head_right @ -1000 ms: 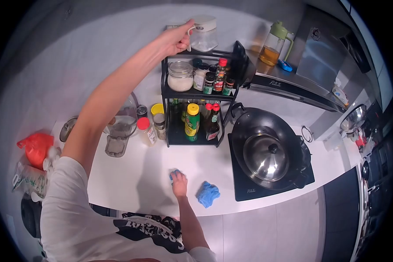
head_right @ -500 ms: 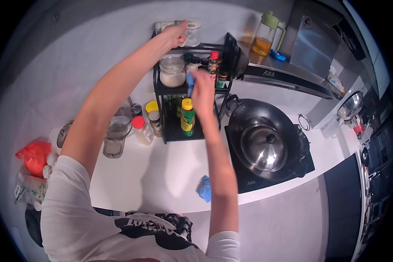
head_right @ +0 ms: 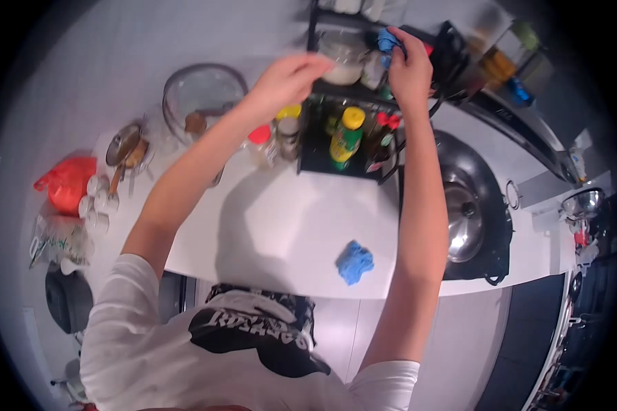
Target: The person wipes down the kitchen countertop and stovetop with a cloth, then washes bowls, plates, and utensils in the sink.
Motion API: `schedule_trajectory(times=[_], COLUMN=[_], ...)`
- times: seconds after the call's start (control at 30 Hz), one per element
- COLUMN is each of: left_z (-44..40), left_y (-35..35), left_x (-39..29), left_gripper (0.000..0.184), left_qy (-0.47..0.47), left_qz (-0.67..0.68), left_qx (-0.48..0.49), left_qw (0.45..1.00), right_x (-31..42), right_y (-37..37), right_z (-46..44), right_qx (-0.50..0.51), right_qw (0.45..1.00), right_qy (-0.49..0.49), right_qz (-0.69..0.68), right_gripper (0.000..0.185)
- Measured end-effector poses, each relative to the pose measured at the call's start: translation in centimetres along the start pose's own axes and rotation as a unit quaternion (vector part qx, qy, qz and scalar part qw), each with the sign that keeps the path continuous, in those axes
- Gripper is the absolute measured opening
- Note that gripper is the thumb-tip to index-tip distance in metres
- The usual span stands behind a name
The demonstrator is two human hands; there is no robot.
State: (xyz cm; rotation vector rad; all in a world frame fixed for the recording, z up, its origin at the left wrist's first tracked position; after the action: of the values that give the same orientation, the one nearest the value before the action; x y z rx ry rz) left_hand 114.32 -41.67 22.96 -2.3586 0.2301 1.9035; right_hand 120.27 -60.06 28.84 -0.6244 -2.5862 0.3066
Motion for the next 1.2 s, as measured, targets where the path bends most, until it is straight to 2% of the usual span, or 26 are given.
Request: schedule_trajectory(times=[0.03,0.07,0.1,0.17,0.23,0.3,0.4,0.47,0.5,0.57,0.63,0.67,0.7,0.73,0.77,0.8,0.83,0.9,0.97,1.0,1.03,1.07,1.1,1.13,1.17,1.2], left_z=[3.2,5.7,8.3,16.1,22.5,27.7,31.1,31.5,31.3,31.1,30.2,30.1,29.6,29.2,28.8,27.7,26.6,25.0,23.7,23.6,23.3,23.3,23.1,23.0,22.7,22.3], left_y=[-1.7,-4.2,-7.0,-12.1,-13.9,-15.1,-13.7,-13.2,-12.8,-11.9,-11.5,-11.4,-10.9,-10.3,-9.3,-8.0,-6.4,-2.4,4.3,8.1,11.9,15.2,18.0,19.8,21.2,21.8], left_x=[2.9,7.7,12.5,23.5,30.5,37.7,36.8,35.7,35.1,35.1,35.4,36.9,37.6,38.1,38.4,37.3,36.8,35.9,36.4,37.2,36.3,35.4,34.0,34.1,34.6,35.9], left_gripper=[0.024,0.023,0.022,0.017,0.019,0.017,0.018,0.015,0.014,0.012,0.012,0.013,0.014,0.014,0.014,0.015,0.016,0.017,0.035,0.047,0.062,0.075,0.076,0.069,0.061,0.055], left_qy=[-0.04,-0.092,-0.141,-0.392,-0.409,-0.373,-0.295,-0.298,-0.296,-0.304,-0.29,-0.294,-0.296,-0.299,-0.303,-0.234,-0.219,-0.19,-0.167,-0.195,-0.153,-0.157,-0.211,-0.208,-0.205,-0.183], left_qz=[-0.015,-0.066,-0.059,0.039,0.032,-0.133,-0.211,-0.25,-0.269,-0.264,-0.274,-0.243,-0.216,-0.19,-0.165,-0.208,-0.232,-0.278,-0.212,-0.236,-0.289,-0.345,-0.38,-0.404,-0.429,-0.427], left_qx=[0.013,-0.002,-0.043,-0.095,-0.146,-0.162,-0.211,-0.217,-0.216,-0.23,-0.227,-0.224,-0.214,-0.203,-0.192,-0.166,-0.137,-0.082,0.019,0.091,0.151,0.173,0.214,0.217,0.22,0.193], left_qw=[0.999,0.994,0.987,0.914,0.9,0.904,0.908,0.896,0.891,0.886,0.888,0.897,0.906,0.913,0.919,0.935,0.938,0.938,0.963,0.948,0.933,0.909,0.875,0.864,0.852,0.865], right_x=[1.8,2.4,2.8,2.4,1.7,0.1,-1.5,-1.2,-0.6,0.8,3.5,6.1,8.2,9.5,12.9,14.7,16.3,16.1,14.8,13.9,13.0,12.1,11.2,10.7,10.2,9.7], right_y=[0.3,1.1,2.4,5.9,9.8,12.2,11.1,9.2,9.4,10.5,13.7,15.3,17.0,19.1,19.4,18.9,18.0,14.6,11.1,9.6,8.4,7.5,6.4,4.7,3.5,2.1], right_z=[1.8,4.5,7.7,15.5,24.3,32.5,41.4,45.0,46.2,48.5,50.3,49.2,51.0,52.9,52.6,51.8,51.7,51.9,52.7,53.1,54.0,55.5,56.3,55.8,55.7,56.0], right_qx=[0.028,0.064,0.101,0.183,0.279,0.298,0.294,0.255,0.249,0.219,0.245,0.337,0.314,0.334,0.399,0.439,0.464,0.431,0.404,0.39,0.38,0.371,0.364,0.315,0.332,0.349], right_qw=[0.999,0.997,0.992,0.969,0.887,0.923,0.93,0.923,0.934,0.935,0.944,0.898,0.92,0.881,0.883,0.832,0.871,0.885,0.893,0.897,0.898,0.898,0.898,0.913,0.909,0.904], right_qy=[-0.017,0.013,0.043,0.117,0.297,0.202,0.219,0.233,0.175,0.197,0.213,0.278,0.233,0.314,0.236,0.314,0.151,0.169,0.198,0.208,0.221,0.232,0.242,0.253,0.242,0.232], right_qz=[-0.005,-0.034,-0.064,-0.114,-0.217,-0.136,0.037,0.172,0.188,0.195,0.06,0.053,0.012,-0.119,-0.074,-0.131,-0.05,-0.053,-0.022,-0.006,0.015,0.034,0.052,0.053,0.071,0.089], right_gripper=[0.03,0.031,0.032,0.035,0.037,0.038,0.042,0.047,0.047,0.043,0.04,0.036,0.033,0.031,0.03,0.03,0.033,0.04,0.044,0.045,0.044,0.042,0.041,0.041,0.041,0.041])
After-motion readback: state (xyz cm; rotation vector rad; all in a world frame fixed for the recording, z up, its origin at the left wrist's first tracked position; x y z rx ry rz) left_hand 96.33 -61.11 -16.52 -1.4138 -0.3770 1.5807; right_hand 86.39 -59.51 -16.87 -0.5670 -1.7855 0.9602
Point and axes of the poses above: each hand's wrist, its own z-axis away from the middle knuckle, its own y-axis out of the palm, x = y × z, the point moved 7 cm from there along -z, towards the middle knuckle, and after that the axes turned 3 degrees about -y, right-handed, at the moved point
